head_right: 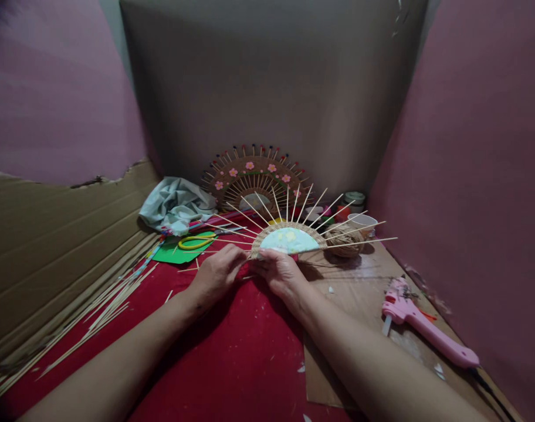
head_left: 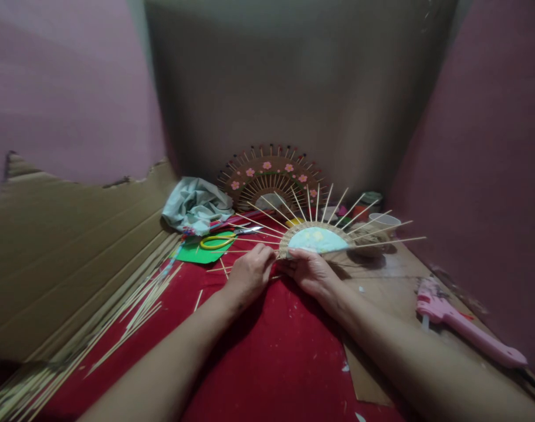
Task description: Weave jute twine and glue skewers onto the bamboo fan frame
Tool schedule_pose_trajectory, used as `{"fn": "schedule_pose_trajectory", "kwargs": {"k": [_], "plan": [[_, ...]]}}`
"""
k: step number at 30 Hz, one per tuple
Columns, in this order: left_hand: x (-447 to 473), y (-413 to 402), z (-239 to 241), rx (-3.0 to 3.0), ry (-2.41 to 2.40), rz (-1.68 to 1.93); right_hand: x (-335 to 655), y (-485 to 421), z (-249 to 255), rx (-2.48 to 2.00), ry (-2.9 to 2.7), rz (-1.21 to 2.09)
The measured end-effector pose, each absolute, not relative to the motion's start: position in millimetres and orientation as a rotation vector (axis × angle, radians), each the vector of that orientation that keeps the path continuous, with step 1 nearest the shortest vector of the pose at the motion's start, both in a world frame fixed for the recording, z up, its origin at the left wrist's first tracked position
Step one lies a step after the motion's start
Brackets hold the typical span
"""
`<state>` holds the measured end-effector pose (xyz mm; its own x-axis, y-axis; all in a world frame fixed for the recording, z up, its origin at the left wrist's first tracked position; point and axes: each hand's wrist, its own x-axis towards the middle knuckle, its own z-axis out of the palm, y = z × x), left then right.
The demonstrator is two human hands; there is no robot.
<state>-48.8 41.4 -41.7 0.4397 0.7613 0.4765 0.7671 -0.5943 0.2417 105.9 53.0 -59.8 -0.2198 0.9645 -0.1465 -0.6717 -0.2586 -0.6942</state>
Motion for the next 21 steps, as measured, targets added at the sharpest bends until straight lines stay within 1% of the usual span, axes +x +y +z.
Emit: {"fn": "schedule_pose_trajectory", "kwargs": {"k": [3,15,21], "plan": [[-47.6,41.2,-43.0,-2.719,-1.389,-0.955,107.0,53.8,-60.7,-0.68,-0.581,1.756],[-47.7,46.3,-48.8,-2.752,-1.372,-1.11,106.4,51.2,-62.4,-0.619,-0.612,1.771],[-48.1,49.4,-51.6,-2.75,-1.388,-1.14,108.2,46.5,-56.5,-0.715,-0.591,1.804]]}}
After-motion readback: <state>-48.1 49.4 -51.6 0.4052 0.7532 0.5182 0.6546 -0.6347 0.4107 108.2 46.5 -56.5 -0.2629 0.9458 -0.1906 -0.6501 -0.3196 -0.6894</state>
